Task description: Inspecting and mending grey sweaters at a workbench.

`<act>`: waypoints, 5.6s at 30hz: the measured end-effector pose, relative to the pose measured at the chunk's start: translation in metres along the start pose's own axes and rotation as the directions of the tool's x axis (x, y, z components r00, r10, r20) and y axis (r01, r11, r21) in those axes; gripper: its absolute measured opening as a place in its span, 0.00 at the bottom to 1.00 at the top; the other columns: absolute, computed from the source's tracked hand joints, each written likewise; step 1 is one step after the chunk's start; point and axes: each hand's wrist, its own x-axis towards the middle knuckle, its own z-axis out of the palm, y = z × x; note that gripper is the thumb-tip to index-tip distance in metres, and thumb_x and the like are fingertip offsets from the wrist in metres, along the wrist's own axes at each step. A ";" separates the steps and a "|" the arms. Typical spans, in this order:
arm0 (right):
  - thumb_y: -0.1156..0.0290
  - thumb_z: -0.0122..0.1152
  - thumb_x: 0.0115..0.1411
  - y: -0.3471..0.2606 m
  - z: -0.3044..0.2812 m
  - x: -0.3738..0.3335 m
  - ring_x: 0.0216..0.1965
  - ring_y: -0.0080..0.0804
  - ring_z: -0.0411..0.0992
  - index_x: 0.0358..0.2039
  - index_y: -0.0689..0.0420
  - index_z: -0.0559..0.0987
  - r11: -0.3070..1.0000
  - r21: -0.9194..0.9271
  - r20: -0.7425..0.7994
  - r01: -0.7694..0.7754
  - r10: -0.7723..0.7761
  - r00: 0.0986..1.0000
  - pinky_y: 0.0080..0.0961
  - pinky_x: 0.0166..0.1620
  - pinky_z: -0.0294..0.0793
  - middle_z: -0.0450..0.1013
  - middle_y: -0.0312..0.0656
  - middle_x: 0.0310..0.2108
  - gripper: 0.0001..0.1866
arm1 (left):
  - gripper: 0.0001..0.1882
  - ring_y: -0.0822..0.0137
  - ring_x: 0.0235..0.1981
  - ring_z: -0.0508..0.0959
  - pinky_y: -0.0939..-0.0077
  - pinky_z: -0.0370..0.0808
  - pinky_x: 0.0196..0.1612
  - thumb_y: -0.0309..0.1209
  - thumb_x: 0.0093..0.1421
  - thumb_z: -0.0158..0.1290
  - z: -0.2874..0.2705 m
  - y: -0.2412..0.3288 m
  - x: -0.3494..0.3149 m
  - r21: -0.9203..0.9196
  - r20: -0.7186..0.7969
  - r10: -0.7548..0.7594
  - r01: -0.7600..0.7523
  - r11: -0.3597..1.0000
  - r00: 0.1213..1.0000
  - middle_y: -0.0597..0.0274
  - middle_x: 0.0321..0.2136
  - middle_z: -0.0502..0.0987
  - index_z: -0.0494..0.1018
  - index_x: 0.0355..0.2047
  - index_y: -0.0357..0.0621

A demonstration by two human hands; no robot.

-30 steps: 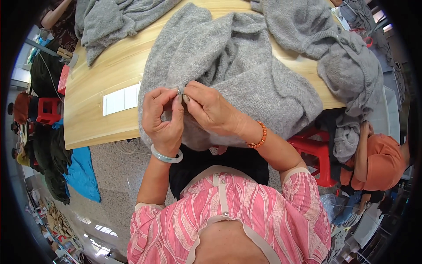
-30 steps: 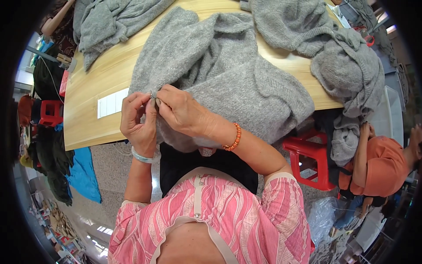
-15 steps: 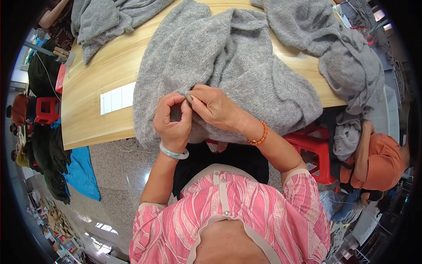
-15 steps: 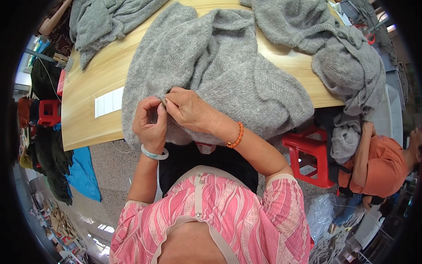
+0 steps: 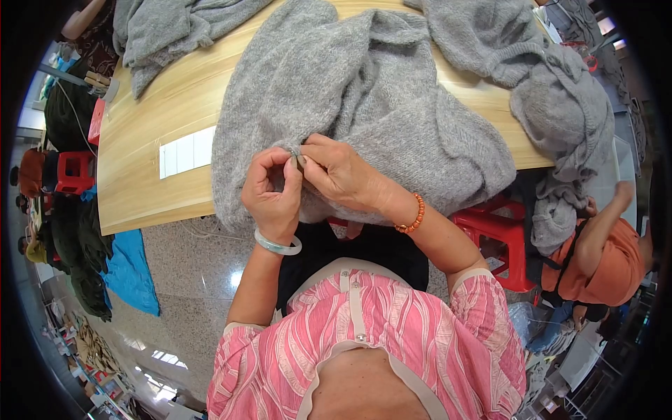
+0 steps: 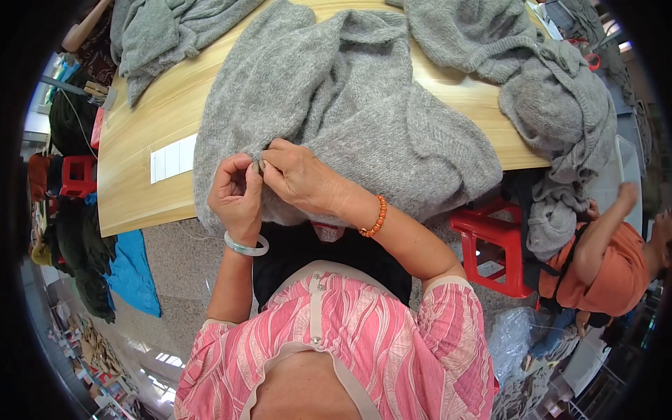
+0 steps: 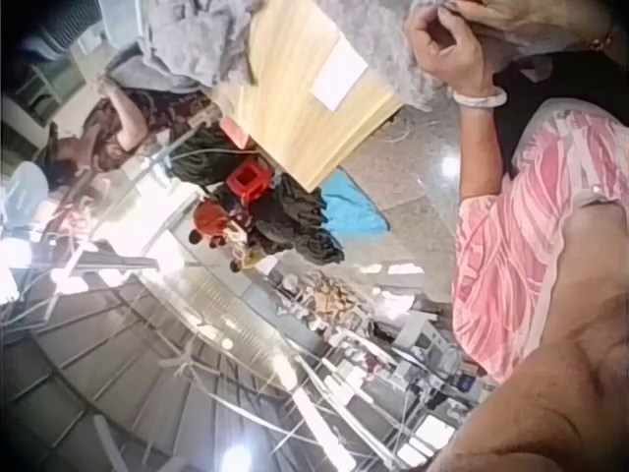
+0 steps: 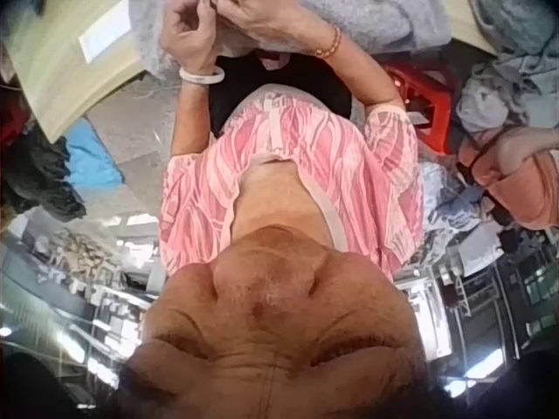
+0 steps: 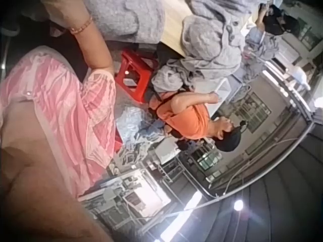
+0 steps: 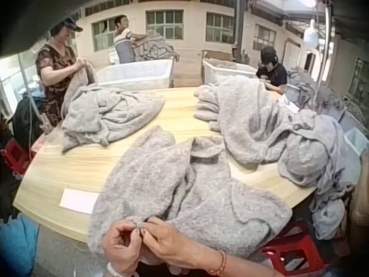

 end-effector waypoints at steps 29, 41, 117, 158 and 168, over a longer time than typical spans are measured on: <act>0.73 0.55 0.56 -0.002 0.002 -0.002 0.25 0.42 0.70 0.31 0.63 0.76 0.986 -0.149 -0.145 -0.075 0.053 0.988 0.32 0.30 0.69 0.70 0.48 0.24 0.06 | 0.05 0.71 0.29 0.73 0.80 0.71 0.33 0.20 0.51 0.55 -0.007 -0.012 0.002 0.297 0.084 0.147 -0.166 0.940 0.986 0.60 0.29 0.73 0.71 0.29 0.38; 0.74 0.60 0.51 0.007 -0.003 -0.004 0.28 0.44 0.75 0.30 0.61 0.80 0.988 -0.035 -0.103 -0.149 0.145 0.984 0.31 0.31 0.73 0.75 0.50 0.26 0.06 | 0.07 0.68 0.27 0.74 0.79 0.71 0.31 0.18 0.49 0.55 -0.006 -0.016 -0.005 0.307 0.157 0.196 -0.237 0.922 0.968 0.58 0.29 0.73 0.70 0.29 0.38; 0.75 0.61 0.48 0.018 0.005 0.001 0.24 0.29 0.73 0.26 0.64 0.75 0.975 -0.090 -0.144 -0.204 0.190 0.971 0.24 0.29 0.73 0.73 0.44 0.22 0.06 | 0.04 0.80 0.28 0.71 0.86 0.70 0.31 0.20 0.54 0.55 -0.016 -0.031 0.005 0.073 0.218 -0.130 0.116 0.991 0.967 0.68 0.29 0.74 0.71 0.31 0.38; 0.79 0.58 0.55 0.006 -0.015 -0.004 0.26 0.12 0.67 0.33 0.63 0.77 0.817 0.374 0.179 -0.440 0.402 0.898 0.12 0.27 0.68 0.72 0.34 0.32 0.05 | 0.11 0.70 0.32 0.72 0.80 0.70 0.36 0.20 0.52 0.54 -0.027 0.013 0.016 0.390 0.347 0.030 -0.174 0.904 0.937 0.61 0.33 0.73 0.73 0.38 0.40; 0.77 0.58 0.57 -0.013 -0.023 0.002 0.23 0.15 0.68 0.44 0.65 0.75 0.718 0.499 0.245 -0.486 0.421 0.873 0.13 0.26 0.70 0.74 0.37 0.30 0.14 | 0.19 0.77 0.39 0.70 0.84 0.66 0.46 0.20 0.59 0.49 -0.029 0.019 0.018 -0.194 0.414 -0.301 0.406 0.893 0.859 0.63 0.36 0.71 0.63 0.51 0.36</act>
